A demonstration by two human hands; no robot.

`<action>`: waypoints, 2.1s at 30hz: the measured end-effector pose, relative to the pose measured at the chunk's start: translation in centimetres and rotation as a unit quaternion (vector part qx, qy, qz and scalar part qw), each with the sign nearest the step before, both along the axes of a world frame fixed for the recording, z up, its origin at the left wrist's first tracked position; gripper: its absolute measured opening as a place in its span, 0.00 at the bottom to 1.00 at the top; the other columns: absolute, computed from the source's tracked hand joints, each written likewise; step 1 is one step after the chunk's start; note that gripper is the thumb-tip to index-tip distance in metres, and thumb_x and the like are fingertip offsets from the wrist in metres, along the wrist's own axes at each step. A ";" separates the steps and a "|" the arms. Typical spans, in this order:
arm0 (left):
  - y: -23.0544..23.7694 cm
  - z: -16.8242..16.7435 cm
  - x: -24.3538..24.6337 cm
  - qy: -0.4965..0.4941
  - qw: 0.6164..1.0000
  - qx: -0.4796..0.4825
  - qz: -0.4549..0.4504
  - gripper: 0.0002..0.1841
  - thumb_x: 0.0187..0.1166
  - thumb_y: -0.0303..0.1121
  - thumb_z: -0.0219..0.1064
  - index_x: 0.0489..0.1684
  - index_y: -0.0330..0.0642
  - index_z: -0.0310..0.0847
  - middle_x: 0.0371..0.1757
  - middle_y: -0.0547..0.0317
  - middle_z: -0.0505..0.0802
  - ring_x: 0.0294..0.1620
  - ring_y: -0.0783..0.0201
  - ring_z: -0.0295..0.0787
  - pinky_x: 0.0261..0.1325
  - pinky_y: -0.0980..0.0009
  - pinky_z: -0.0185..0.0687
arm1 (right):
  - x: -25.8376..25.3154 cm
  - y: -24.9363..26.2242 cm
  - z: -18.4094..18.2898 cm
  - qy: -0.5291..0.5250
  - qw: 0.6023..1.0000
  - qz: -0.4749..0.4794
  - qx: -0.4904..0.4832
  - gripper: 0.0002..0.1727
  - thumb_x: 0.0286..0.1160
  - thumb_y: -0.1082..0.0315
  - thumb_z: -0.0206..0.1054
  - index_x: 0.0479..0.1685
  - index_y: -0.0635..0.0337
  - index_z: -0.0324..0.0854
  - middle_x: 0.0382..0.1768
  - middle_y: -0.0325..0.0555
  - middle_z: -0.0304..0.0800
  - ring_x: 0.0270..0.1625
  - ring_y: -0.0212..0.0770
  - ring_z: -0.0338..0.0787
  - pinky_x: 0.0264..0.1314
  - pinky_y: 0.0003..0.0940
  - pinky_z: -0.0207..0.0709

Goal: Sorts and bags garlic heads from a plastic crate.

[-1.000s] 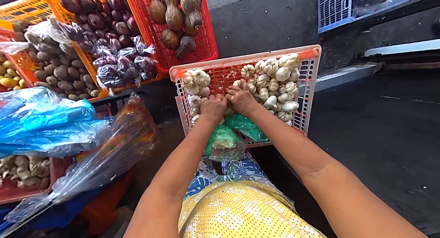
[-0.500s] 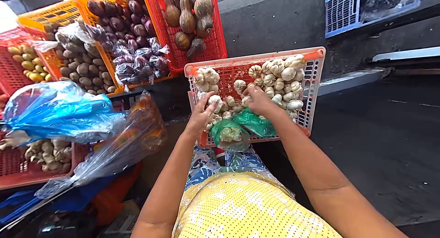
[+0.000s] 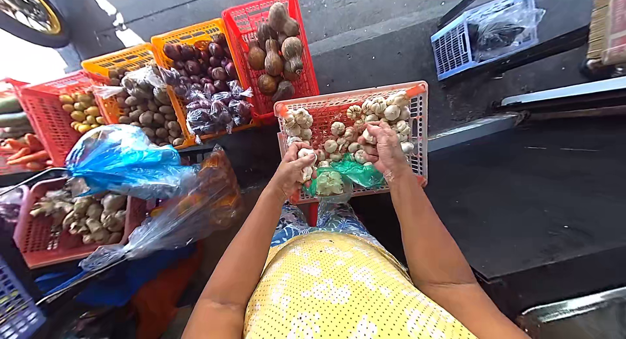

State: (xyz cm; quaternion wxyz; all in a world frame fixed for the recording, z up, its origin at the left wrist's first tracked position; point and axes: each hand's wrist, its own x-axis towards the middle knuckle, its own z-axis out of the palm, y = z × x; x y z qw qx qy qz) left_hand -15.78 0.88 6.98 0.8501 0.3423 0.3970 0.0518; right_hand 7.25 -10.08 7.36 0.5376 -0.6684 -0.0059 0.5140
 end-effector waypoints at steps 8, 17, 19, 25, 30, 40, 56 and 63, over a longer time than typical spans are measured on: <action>-0.2 -2.9 2.0 0.088 0.994 0.051 0.046 0.13 0.91 0.41 0.57 0.58 0.41 0.73 0.32 0.54 0.85 0.17 0.64 0.80 0.18 0.68 0.83 | 1.0 -0.3 -2.7 -0.030 0.995 -0.014 -0.097 0.29 0.95 0.44 0.38 0.41 0.51 0.81 0.15 0.32 0.72 0.11 0.28 0.65 0.12 0.23 0.60; -0.7 -3.3 2.8 0.098 0.994 -0.014 0.047 0.21 0.97 0.45 0.40 0.69 0.47 0.76 0.45 0.48 0.90 0.23 0.57 0.87 0.16 0.66 0.81 | -0.6 0.0 -3.6 0.183 0.981 0.055 0.032 0.28 0.96 0.47 0.37 0.67 0.51 0.79 0.51 0.45 0.92 0.33 0.34 0.88 0.25 0.25 0.78; -0.6 -3.4 2.7 0.069 0.997 -0.005 0.043 0.15 0.95 0.38 0.48 0.65 0.45 0.78 0.45 0.49 0.91 0.27 0.58 0.89 0.16 0.68 0.82 | -0.8 -0.2 -3.4 0.191 0.974 0.084 0.084 0.16 0.89 0.64 0.51 0.69 0.53 0.74 0.50 0.44 0.88 0.32 0.30 0.84 0.28 0.22 0.77; -0.8 -2.3 2.6 0.030 0.998 0.032 0.045 0.05 0.81 0.26 0.62 0.50 0.40 0.79 0.41 0.54 0.88 0.26 0.66 0.84 0.20 0.72 0.81 | -3.1 0.9 -1.8 0.096 0.987 0.118 0.055 0.11 0.90 0.61 0.52 0.47 0.53 0.78 0.25 0.35 0.82 0.12 0.23 0.61 0.12 0.17 0.54; -1.5 0.5 3.1 0.020 0.983 0.181 -0.030 0.30 0.75 0.33 0.75 0.77 0.46 0.69 0.46 0.54 0.90 0.39 0.64 0.87 0.39 0.67 0.85 | -4.9 1.3 0.0 0.014 0.992 0.122 0.025 0.20 0.90 0.51 0.49 0.37 0.51 0.80 0.15 0.33 0.73 0.08 0.25 0.58 0.08 0.20 0.53; -1.0 4.6 3.0 -0.001 0.972 0.229 -0.058 0.23 0.83 0.27 0.65 0.77 0.48 0.74 0.48 0.56 0.89 0.39 0.66 0.85 0.42 0.67 0.85 | -5.3 0.6 3.7 0.020 0.987 0.110 0.115 0.31 0.94 0.52 0.27 0.69 0.50 0.78 0.32 0.37 0.85 0.25 0.30 0.76 0.26 0.26 0.70; -2.2 8.5 2.6 -0.092 0.975 0.197 -0.038 0.31 0.72 0.20 0.71 0.78 0.34 0.69 0.57 0.50 0.89 0.51 0.65 0.89 0.56 0.67 0.87 | -6.3 0.3 7.3 -0.162 0.974 0.022 0.158 0.07 0.85 0.71 0.62 0.42 0.68 0.81 0.28 0.43 0.86 0.23 0.32 0.83 0.27 0.29 0.80; -1.0 9.5 2.2 -0.118 0.949 0.256 -0.140 0.32 0.74 0.19 0.67 0.83 0.40 0.68 0.64 0.51 0.88 0.52 0.68 0.88 0.55 0.69 0.86 | -4.5 0.7 8.3 -0.100 0.985 0.114 0.084 0.20 0.94 0.58 0.47 0.49 0.62 0.81 0.27 0.39 0.80 0.21 0.32 0.76 0.23 0.28 0.74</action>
